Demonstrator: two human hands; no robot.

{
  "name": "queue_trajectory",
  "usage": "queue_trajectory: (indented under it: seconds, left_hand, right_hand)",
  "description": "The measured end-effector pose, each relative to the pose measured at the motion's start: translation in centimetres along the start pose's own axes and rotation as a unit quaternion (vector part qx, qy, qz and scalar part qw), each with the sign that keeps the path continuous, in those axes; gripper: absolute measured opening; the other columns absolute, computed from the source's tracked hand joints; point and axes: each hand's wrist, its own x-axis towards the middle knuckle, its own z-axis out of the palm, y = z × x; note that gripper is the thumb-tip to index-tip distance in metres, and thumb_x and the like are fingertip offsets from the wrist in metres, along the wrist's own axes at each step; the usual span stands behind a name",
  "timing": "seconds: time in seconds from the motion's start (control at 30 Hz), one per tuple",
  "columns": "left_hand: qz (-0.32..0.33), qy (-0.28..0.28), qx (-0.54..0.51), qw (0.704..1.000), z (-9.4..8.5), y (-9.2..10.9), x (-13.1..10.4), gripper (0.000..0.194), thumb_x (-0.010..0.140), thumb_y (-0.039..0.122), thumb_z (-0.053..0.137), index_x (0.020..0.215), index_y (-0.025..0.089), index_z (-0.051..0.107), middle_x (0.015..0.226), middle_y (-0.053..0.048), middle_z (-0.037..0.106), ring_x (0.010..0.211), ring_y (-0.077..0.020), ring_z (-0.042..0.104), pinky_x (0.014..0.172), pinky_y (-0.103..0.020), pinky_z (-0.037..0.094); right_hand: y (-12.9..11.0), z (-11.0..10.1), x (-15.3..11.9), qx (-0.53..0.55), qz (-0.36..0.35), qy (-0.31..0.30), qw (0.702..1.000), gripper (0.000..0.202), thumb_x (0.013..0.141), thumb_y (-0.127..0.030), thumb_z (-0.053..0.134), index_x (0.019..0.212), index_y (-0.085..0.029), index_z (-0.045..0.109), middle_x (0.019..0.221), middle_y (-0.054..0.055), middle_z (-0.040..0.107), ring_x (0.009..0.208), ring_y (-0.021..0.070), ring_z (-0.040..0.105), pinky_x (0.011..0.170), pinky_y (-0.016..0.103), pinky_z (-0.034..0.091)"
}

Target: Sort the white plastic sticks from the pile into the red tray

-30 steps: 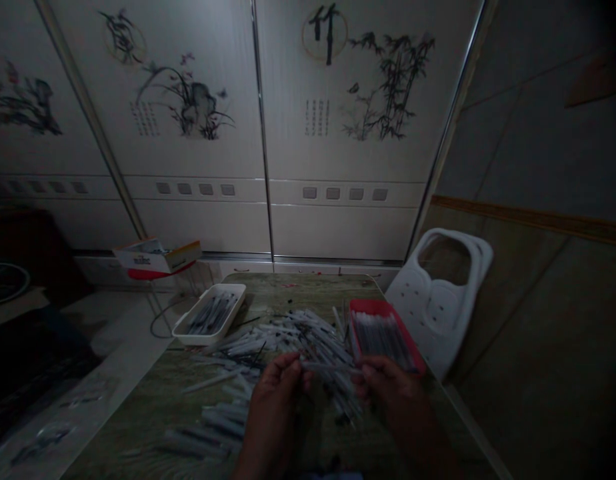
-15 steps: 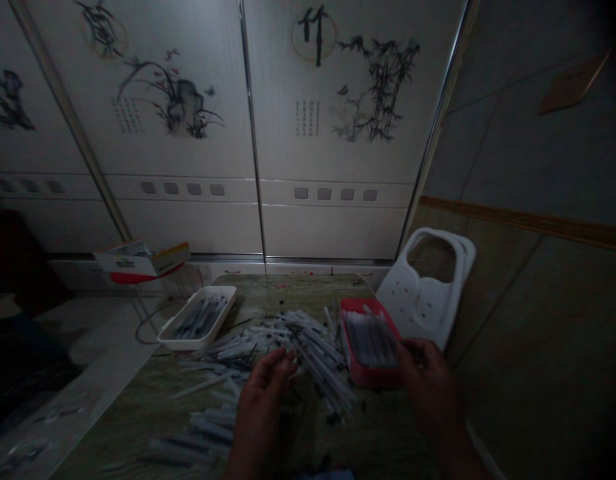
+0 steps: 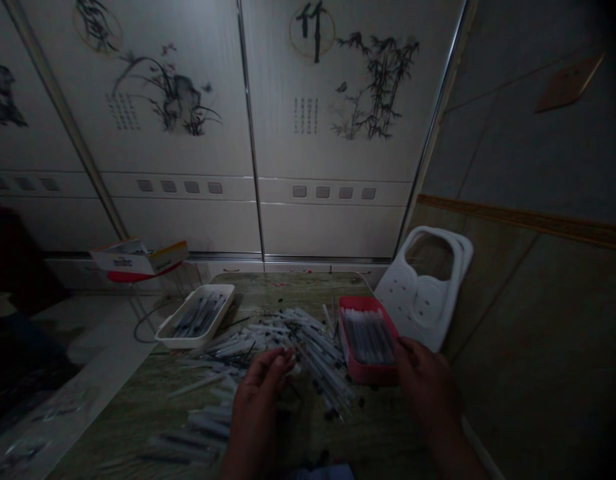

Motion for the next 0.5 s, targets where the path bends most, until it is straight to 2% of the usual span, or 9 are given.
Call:
queue_trajectory:
  seconds: [0.07,0.2,0.5]
  left_hand:
    - [0.0,0.011,-0.004,1.0,-0.2,0.0,0.1,0.047,0.073,0.046,0.081,0.109,0.018,0.07,0.112,-0.012,0.075,0.107,-0.026,0.07,0.09,-0.035,0.051]
    - [0.026,0.04,-0.019,0.999,-0.7,0.1,0.4,0.048,0.074,0.045,0.08,0.113,0.019,0.067,0.11,-0.011,0.075,0.104,-0.024,0.07,0.086,-0.033,0.052]
    - [0.107,0.136,-0.071,0.982,-2.6,2.3,1.6,0.04,0.073,0.039,0.08,0.107,0.022,0.067,0.104,-0.005,0.074,0.095,-0.0179,0.069,0.08,-0.029,0.051]
  right_hand:
    - [0.2,0.1,0.1,0.005,-0.005,0.018,1.0,0.041,0.094,-0.043,0.046,0.118,-0.021,0.072,0.101,0.012,0.075,0.101,0.0307,0.062,0.082,0.04,0.047]
    - [0.2,0.6,0.0,0.006,-0.06,0.045,0.997,0.041,0.093,-0.04,0.046,0.115,-0.017,0.073,0.106,0.013,0.074,0.105,0.0301,0.061,0.093,0.041,0.045]
    - [0.4,0.6,-0.3,-0.085,-0.049,0.017,0.995,0.041,0.092,-0.042,0.045,0.118,-0.023,0.071,0.105,0.012,0.075,0.103,0.0342,0.063,0.084,0.045,0.044]
